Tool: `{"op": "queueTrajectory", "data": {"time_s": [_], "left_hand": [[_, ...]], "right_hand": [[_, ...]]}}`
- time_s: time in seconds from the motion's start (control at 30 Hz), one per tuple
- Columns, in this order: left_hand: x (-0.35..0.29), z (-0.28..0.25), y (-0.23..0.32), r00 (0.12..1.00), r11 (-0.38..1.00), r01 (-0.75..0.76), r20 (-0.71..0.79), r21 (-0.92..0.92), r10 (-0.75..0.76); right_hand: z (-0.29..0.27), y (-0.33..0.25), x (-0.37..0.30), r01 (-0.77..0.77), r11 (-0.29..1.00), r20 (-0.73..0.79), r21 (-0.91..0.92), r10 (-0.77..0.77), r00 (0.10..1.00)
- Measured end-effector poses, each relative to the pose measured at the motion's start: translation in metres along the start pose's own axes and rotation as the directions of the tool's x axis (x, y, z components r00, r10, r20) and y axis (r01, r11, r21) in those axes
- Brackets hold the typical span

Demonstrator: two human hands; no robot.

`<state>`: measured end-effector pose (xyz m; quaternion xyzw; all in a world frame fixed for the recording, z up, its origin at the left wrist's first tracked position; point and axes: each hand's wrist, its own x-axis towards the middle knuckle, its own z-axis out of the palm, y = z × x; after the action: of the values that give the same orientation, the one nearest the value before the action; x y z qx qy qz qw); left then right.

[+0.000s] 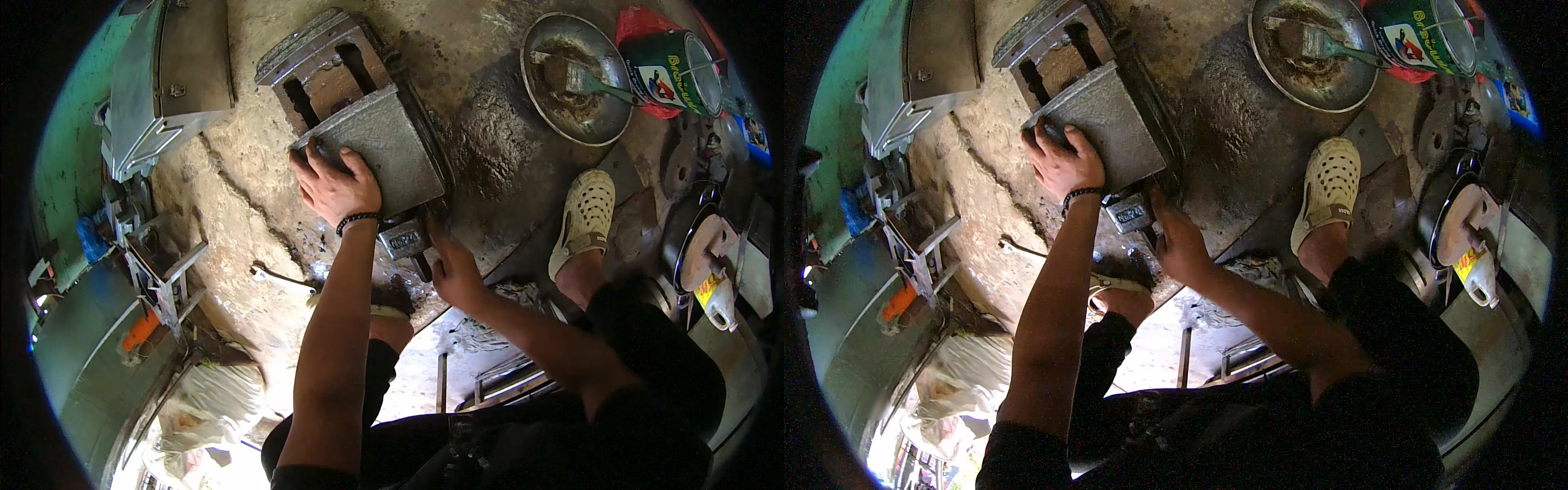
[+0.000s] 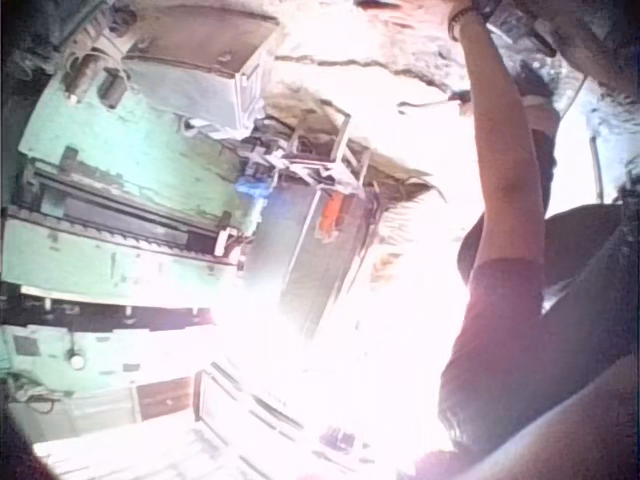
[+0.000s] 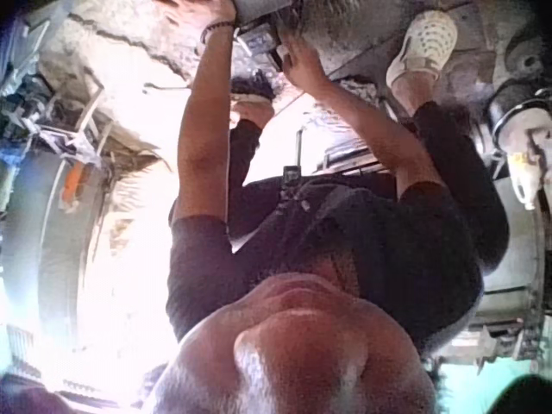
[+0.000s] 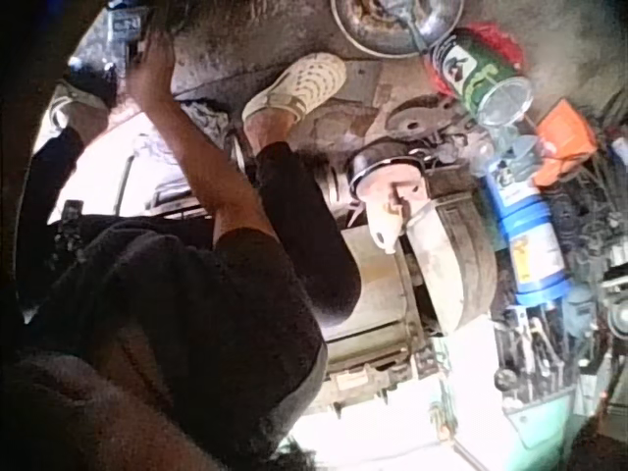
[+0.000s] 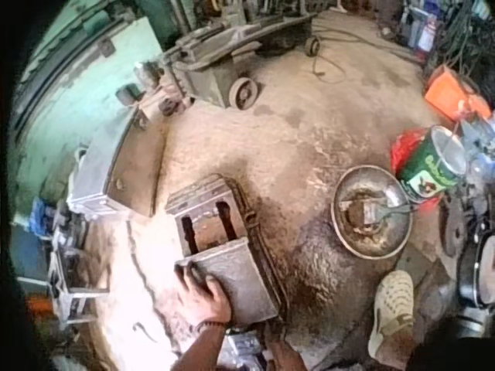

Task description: The person sits on the floor and assembles a metal object using a wrench and a brush. They tighten bolts, apply a substance to the surface, and adjust components while occasionally interacting with another person in the workshop.

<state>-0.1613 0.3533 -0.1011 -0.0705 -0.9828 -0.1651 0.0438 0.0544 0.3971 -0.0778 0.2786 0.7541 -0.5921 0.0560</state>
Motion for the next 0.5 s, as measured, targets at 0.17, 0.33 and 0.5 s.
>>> {"op": "queueTrajectory", "data": {"time_s": [0.17,0.33,0.5], "left_hand": [[0.003,-0.002,0.004,1.0,1.0,-0.013,-0.021,-0.025,0.013],[0.001,-0.001,-0.003,0.998,1.0,-0.014,-0.059,-0.028,0.012],[0.002,-0.003,0.001,1.0,0.999,0.0,-0.017,-0.046,0.0]], "right_hand": [[0.005,0.005,-0.015,0.23,0.972,-0.115,-0.044,-0.234,0.965],[0.005,-0.001,-0.007,0.115,0.986,-0.079,-0.122,-0.125,0.989],[0.006,0.02,-0.005,0.157,0.967,-0.11,-0.203,-0.182,0.977]]}}
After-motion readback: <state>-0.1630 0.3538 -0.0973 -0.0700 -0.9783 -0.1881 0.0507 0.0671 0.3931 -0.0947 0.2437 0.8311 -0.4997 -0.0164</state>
